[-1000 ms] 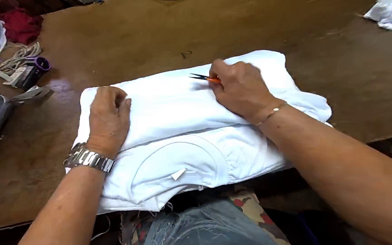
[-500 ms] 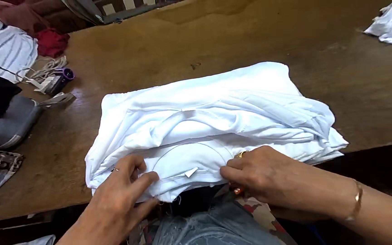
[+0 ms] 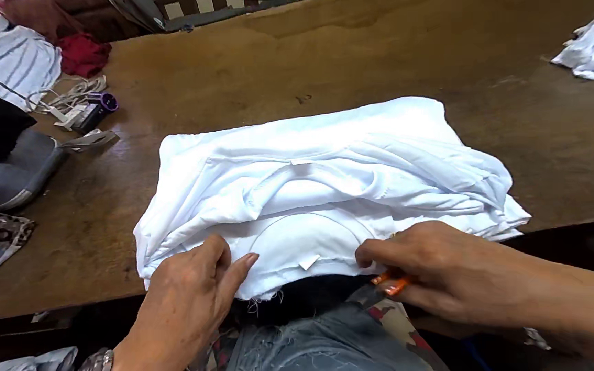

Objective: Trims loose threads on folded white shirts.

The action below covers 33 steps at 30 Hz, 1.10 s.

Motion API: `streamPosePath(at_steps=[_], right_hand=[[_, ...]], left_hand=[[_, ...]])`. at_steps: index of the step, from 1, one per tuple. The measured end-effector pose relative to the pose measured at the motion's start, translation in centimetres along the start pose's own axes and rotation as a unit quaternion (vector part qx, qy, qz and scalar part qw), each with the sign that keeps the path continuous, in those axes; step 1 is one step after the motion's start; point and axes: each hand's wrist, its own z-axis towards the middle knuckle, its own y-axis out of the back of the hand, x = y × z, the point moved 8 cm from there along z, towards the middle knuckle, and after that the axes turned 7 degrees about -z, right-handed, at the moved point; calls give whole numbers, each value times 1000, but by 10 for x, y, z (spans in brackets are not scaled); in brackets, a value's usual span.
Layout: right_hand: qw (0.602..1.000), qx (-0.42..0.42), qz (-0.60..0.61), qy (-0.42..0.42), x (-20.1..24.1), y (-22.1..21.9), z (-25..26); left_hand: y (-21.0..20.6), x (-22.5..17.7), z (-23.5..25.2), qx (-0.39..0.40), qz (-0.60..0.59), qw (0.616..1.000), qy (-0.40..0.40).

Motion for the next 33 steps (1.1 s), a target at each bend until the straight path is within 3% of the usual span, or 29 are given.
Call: streamPosePath(at_steps=[4, 6, 9, 12, 14, 15, 17, 19, 21, 24, 26, 30, 33], right_hand=[[967, -66, 247, -21, 7, 7, 26], [972, -76, 220, -40, 8, -15, 34], [990, -106, 76, -45, 14, -39, 32], [990, -132, 37, -42, 22, -42, 25], [990, -138, 18, -36, 26, -44, 21], [990, -136, 7, -36, 28, -45, 20], [990, -136, -10, -41, 30, -47, 18], [989, -138, 11, -57, 31, -46, 18], [978, -150, 113, -91, 29, -42, 18], [913, -178, 342, -132, 40, -38, 29], [886, -183, 404, -134, 54, -40, 46], [903, -170, 382, -97, 76, -46, 87], [901, -212, 372, -69, 78, -44, 104]], left_hand=[[-10, -11, 12, 12, 135, 991, 4], [-15, -18, 11, 51, 176, 983, -5], [-14, -20, 1, 84, 184, 979, 3], [-4, -12, -19, 18, 56, 998, 3], [10, 0, -36, -75, -147, 986, 29], [13, 6, -46, -130, -271, 953, 47], [8, 18, -62, -241, -484, 835, 99], [-12, 23, -76, -301, -583, 738, 155], [-27, 20, -80, -313, -620, 699, 169], [-31, 16, -78, -307, -634, 693, 153], [-28, 15, -76, -297, -617, 714, 150], [-23, 10, -75, -288, -584, 749, 125], [-24, 12, -77, -291, -569, 760, 118]])
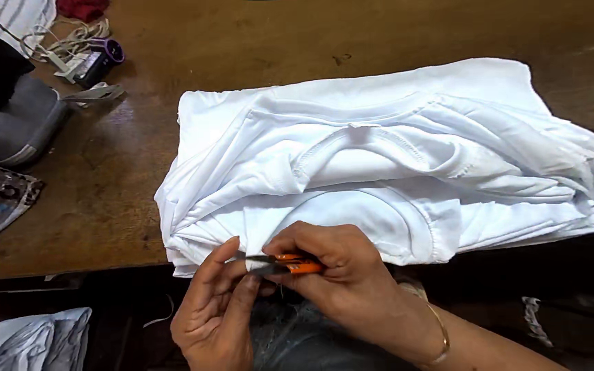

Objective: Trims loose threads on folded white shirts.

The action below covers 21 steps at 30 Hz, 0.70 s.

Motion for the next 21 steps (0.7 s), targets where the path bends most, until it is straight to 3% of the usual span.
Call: streamPosePath(at_steps=[6, 13, 18, 21], right_hand=[[991, 59, -76, 88, 7, 6, -14], [962, 47, -213, 166, 18, -3, -39], [957, 19, -265, 117, 11, 12, -45], [935, -16, -341, 98, 1, 28, -51]], left_hand=[[3, 10, -3, 12, -39, 999, 20], [-11, 20, -6, -57, -90, 991, 80], [-11, 16, -7, -62, -92, 988, 103], [-9, 14, -11, -71, -104, 983, 131]])
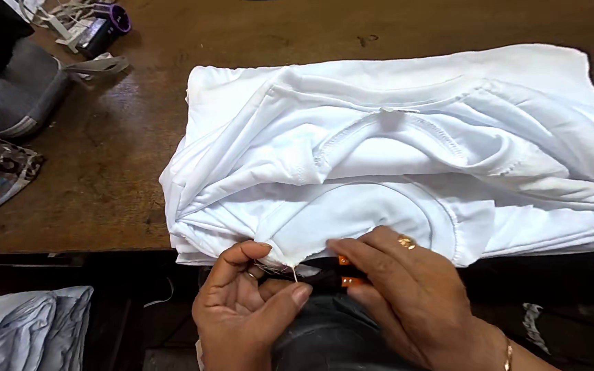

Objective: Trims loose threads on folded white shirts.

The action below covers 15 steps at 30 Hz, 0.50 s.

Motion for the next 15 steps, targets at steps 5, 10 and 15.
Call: streamPosePath(at_steps=[5, 10, 15], right_hand=[[997, -45, -51, 25, 4, 3, -4], [996, -62, -36, 51, 10, 1, 3], [995, -66, -43, 58, 13, 0, 9]], left_hand=[[-1, 1, -2, -20, -39, 998, 40], [-1, 2, -4, -42, -64, 994, 71], [-2, 2, -6, -53, -53, 994, 75]])
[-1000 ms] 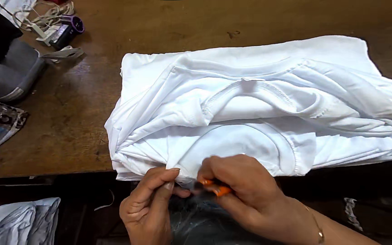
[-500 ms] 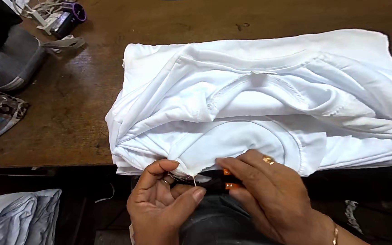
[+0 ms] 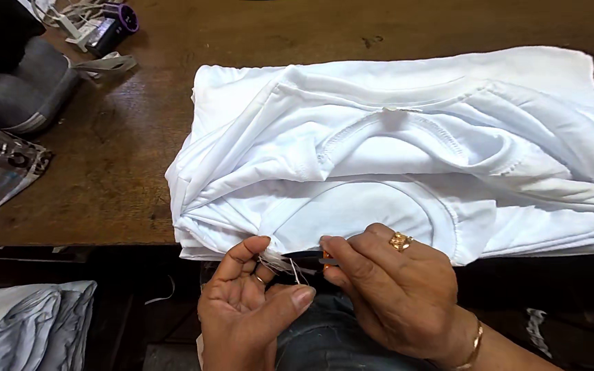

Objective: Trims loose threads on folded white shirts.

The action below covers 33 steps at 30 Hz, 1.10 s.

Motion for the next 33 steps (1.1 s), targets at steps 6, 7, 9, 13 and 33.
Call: streamPosePath(at_steps=[6, 7, 9, 13, 33], right_hand=[[993, 32, 88, -73, -17, -6, 0], [982, 37, 146, -114, -23, -6, -2], [947, 36, 258, -188, -31, -5, -3], [936, 46, 286, -200, -20, -11, 3], [993, 59, 98, 1, 21, -8, -4]], left_hand=[[0, 0, -1, 20, 37, 999, -21], [0, -2, 0, 32, 49, 998, -38], [2, -7, 3, 41, 78, 993, -81], [2, -11, 8, 57, 123, 982, -135], [0, -1, 7, 58, 85, 991, -88]])
